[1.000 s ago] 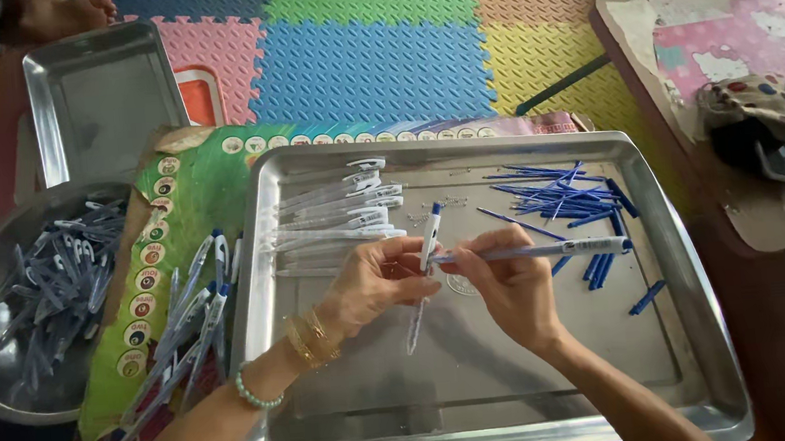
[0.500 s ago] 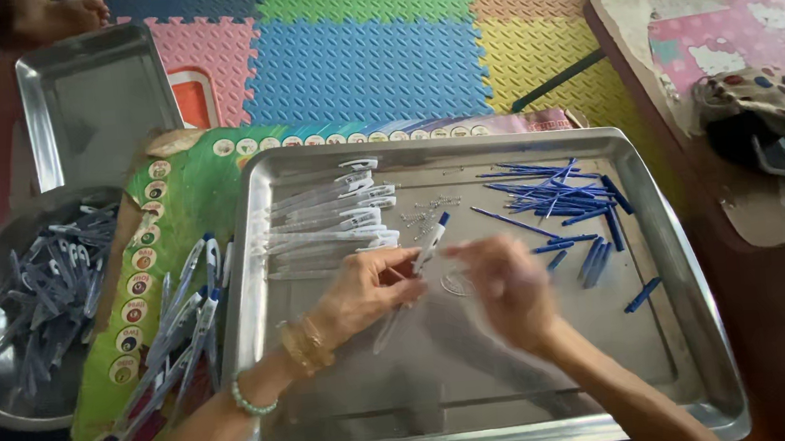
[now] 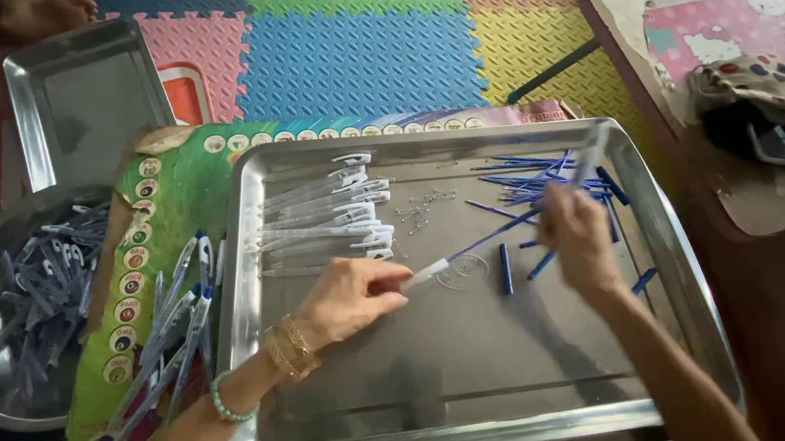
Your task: The person assembles pens by hand on a metal tray, inserting ink cartridges into barrels and attaching caps before placing them in a bowl.
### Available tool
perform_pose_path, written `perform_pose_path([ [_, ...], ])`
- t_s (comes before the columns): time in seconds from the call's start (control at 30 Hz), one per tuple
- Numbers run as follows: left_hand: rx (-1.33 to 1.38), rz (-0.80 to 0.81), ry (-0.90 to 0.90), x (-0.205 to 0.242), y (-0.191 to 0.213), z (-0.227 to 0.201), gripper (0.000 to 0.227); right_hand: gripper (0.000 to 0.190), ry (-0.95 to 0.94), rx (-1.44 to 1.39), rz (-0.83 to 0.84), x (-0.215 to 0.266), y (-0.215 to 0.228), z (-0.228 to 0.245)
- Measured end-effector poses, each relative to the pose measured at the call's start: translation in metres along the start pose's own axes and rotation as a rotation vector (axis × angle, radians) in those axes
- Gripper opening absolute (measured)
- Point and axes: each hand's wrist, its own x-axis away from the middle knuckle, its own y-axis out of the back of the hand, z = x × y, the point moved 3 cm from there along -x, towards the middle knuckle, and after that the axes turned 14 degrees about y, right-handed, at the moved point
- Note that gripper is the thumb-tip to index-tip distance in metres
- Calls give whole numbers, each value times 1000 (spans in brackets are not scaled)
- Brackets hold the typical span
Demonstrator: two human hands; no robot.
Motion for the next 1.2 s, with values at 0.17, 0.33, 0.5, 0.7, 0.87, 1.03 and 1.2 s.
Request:
perform_pose_path([
  [0.17,-483,-303,-103,-17,0,7,24,43,-60,169,-60,-16,57,-13],
  [0.33,-970,-757,-537,-38,-7,11,13,55,29,331,-126,-25,70,-20],
  [0.5,-1072,-709,-377,-23,40,46,12,47,72,260,-89,-22,66,-10],
  [0.7,-1042,-806,-384,-3,67,40,11,45,116,229,-24,-21,51,10],
  [0.87,-940,-691,-274,-11,64,48,14,39,87,126,28,-18,48,8],
  [1.03,-552,-569,-430,-25,27,26,51,37,168,129,11,-12,37,14],
  [1.2,-374,-275,-378,-72,-53,1,26,34,127,-23,-37,-5,15,31],
])
